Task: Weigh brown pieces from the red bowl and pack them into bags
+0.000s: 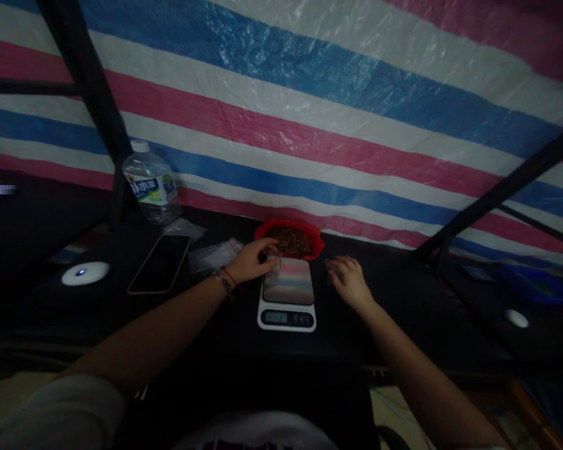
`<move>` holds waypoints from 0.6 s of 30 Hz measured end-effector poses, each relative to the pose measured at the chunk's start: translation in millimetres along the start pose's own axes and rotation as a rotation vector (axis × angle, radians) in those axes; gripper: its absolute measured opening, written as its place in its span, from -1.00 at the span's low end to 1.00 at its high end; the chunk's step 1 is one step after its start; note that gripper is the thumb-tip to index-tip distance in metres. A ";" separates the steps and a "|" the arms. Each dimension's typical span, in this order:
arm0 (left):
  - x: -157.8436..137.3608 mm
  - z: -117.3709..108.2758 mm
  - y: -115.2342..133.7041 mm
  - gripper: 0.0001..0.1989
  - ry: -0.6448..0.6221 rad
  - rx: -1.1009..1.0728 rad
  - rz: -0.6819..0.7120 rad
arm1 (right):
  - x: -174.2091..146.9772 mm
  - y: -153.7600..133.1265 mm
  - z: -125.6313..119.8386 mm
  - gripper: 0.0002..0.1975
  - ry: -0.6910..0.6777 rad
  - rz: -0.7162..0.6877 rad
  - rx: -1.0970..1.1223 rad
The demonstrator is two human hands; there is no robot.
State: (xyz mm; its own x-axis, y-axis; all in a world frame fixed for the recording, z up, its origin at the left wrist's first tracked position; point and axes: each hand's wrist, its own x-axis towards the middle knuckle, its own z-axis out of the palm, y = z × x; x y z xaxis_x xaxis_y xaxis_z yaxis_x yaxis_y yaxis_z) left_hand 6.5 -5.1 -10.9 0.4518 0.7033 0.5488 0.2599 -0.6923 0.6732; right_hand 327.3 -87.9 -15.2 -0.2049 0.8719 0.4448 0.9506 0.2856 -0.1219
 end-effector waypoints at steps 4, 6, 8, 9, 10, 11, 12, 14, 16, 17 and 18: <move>-0.7 3.0 10.6 -0.50 -0.071 0.007 0.055 | 40.8 -32.2 -2.9 -0.75 0.133 -0.131 0.227; -1.5 8.9 14.8 -0.47 -0.138 0.017 0.072 | 58.9 -48.4 0.8 -0.77 0.199 -0.156 0.276; -2.5 16.3 17.8 -0.44 -0.206 0.038 0.082 | 69.9 -59.8 8.5 -0.77 0.277 -0.146 0.301; -2.6 19.4 18.9 -0.43 -0.229 0.052 0.086 | 72.3 -63.0 13.0 -0.77 0.310 -0.132 0.309; -2.3 21.1 19.7 -0.41 -0.240 0.069 0.092 | 72.7 -64.5 17.5 -0.77 0.335 -0.119 0.315; -1.3 20.7 20.4 -0.38 -0.239 0.086 0.102 | 71.5 -64.5 21.4 -0.76 0.352 -0.110 0.321; 0.6 17.6 20.8 -0.35 -0.225 0.105 0.113 | 69.1 -63.3 24.6 -0.76 0.362 -0.106 0.326; 6.9 1.5 20.5 -0.32 -0.167 0.160 0.113 | 62.5 -58.4 28.2 -0.76 0.369 -0.108 0.331; 14.5 -26.2 17.2 -0.46 -0.058 0.248 0.005 | 56.7 -53.1 28.2 -0.77 0.377 -0.106 0.335; 17.4 -42.4 14.0 -0.50 -0.021 0.305 -0.095 | 54.8 -51.1 27.4 -0.77 0.386 -0.099 0.338; 19.0 -58.6 9.8 -0.47 -0.067 0.364 -0.190 | 53.7 -49.7 26.5 -0.77 0.397 -0.091 0.343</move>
State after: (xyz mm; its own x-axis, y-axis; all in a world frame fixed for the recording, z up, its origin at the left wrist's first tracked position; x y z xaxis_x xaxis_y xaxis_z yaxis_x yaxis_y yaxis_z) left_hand -32.4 10.9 35.2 0.4184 0.8202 0.3900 0.6234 -0.5717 0.5335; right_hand 262.8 -44.7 -8.7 -0.1152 0.6390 0.7605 0.7885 0.5245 -0.3212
